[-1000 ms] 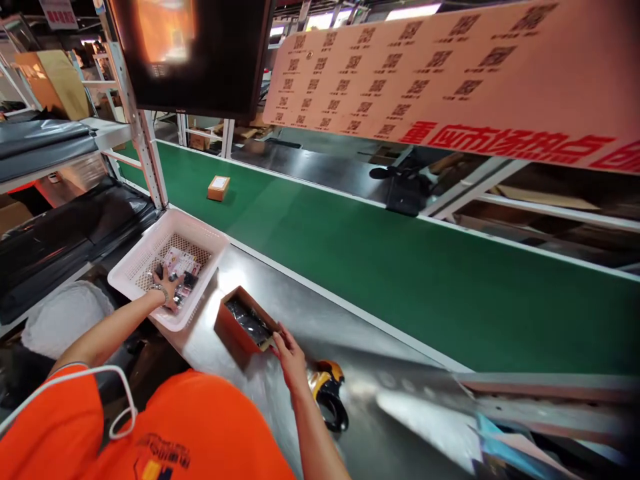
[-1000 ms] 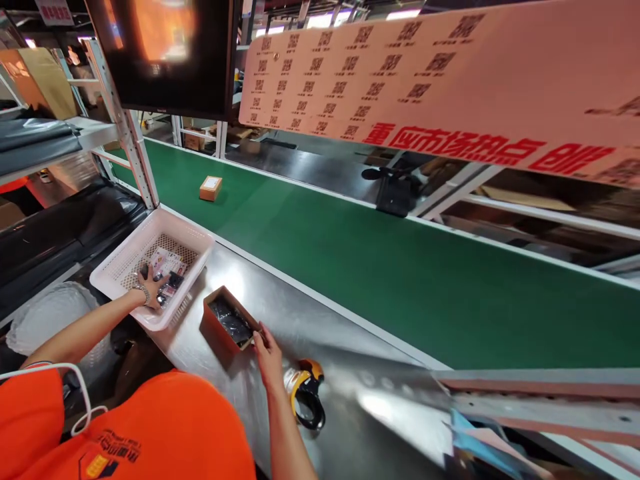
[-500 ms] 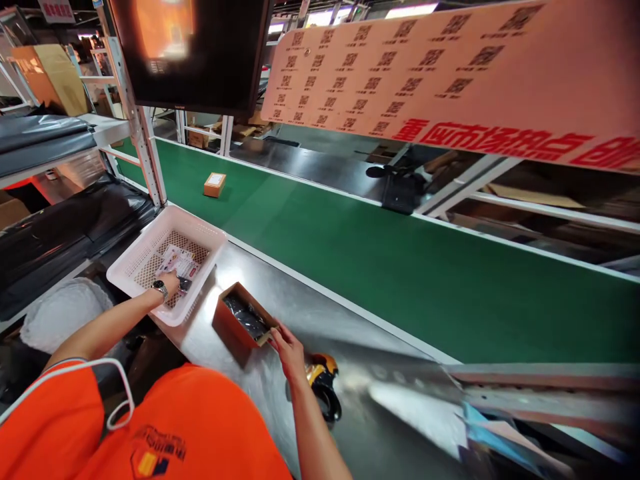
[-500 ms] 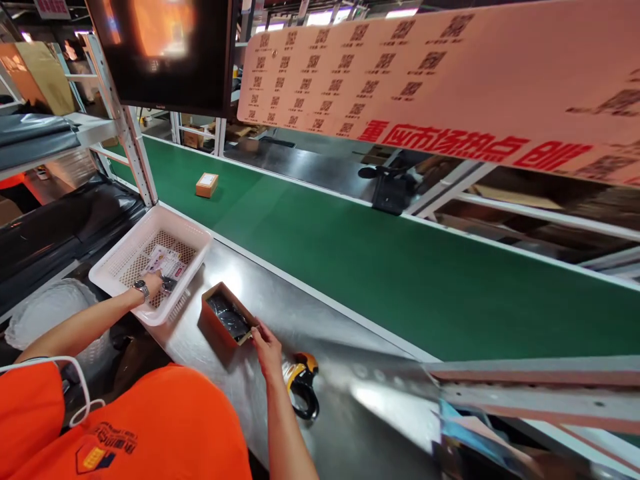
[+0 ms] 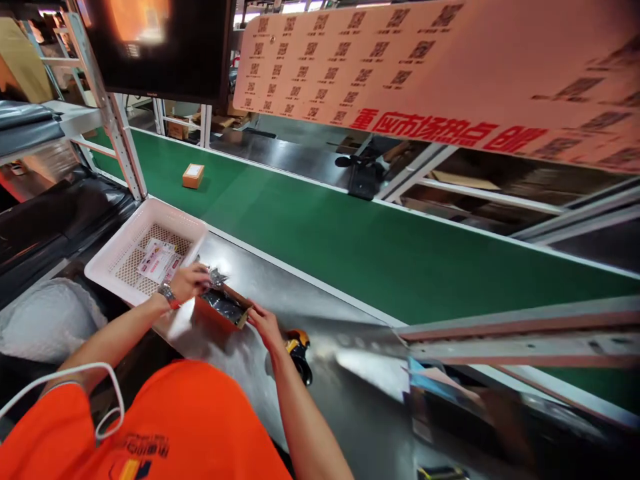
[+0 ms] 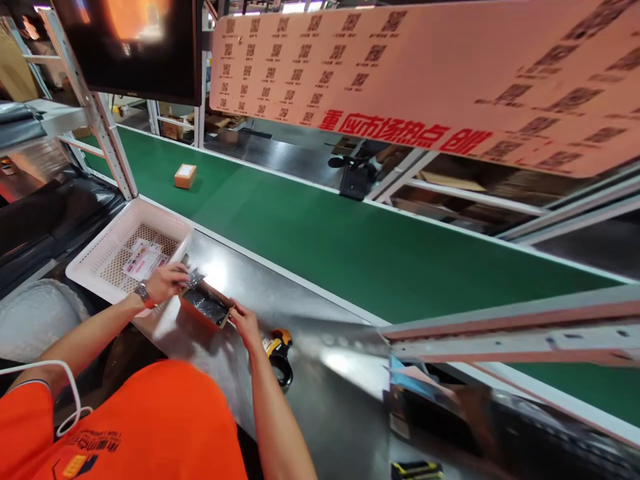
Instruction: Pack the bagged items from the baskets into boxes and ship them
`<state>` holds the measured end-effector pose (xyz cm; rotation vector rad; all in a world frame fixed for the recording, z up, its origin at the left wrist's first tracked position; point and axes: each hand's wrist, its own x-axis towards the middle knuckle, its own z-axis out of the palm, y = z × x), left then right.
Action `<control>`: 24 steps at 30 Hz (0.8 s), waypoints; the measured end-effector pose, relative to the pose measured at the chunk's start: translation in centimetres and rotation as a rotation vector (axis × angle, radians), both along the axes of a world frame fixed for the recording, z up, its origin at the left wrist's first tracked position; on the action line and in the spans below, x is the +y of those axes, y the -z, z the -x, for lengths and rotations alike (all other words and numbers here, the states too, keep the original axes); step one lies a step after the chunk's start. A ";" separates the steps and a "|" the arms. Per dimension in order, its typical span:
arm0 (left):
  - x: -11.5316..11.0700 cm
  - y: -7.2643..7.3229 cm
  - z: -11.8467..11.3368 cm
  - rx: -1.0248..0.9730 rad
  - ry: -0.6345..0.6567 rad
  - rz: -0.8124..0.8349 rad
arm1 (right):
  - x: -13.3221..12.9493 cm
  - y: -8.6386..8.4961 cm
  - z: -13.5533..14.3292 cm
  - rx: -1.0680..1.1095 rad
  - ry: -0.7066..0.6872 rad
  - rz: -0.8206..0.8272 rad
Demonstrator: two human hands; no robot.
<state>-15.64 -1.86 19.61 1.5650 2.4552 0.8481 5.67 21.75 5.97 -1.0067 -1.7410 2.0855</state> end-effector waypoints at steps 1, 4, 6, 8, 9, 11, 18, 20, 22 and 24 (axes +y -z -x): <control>1.8 1.1 -1.5 0.006 0.117 0.066 | 0.0 -0.2 0.2 -0.005 -0.013 0.011; 6.3 4.1 -4.4 0.024 0.335 0.412 | 0.0 -0.7 0.5 -0.044 -0.060 0.026; 8.4 5.7 -4.8 0.021 0.348 0.579 | -0.3 -0.9 0.4 -0.065 -0.090 -0.078; 9.6 6.7 -4.4 0.017 0.322 0.638 | -1.1 -1.2 0.1 -0.045 -0.066 -0.337; 10.0 7.1 -4.1 0.016 0.315 0.648 | -1.6 -1.4 -0.2 -0.025 -0.040 -0.505; 10.4 7.5 -3.4 0.009 0.308 0.670 | -2.9 -2.0 -0.6 0.003 -0.037 -0.818; 8.3 5.7 -1.3 -0.072 0.367 0.553 | -4.1 -5.7 -0.2 -0.288 -0.620 -1.192; 6.6 4.1 0.4 -0.101 0.365 0.398 | -3.7 -6.4 0.7 -0.356 -0.706 -1.210; 4.4 2.0 3.0 -0.087 0.256 0.284 | -3.4 -6.7 2.0 -0.398 -0.782 -1.196; 1.8 -0.1 6.0 -0.030 0.039 0.272 | -3.3 -6.5 3.5 -0.406 -0.860 -1.181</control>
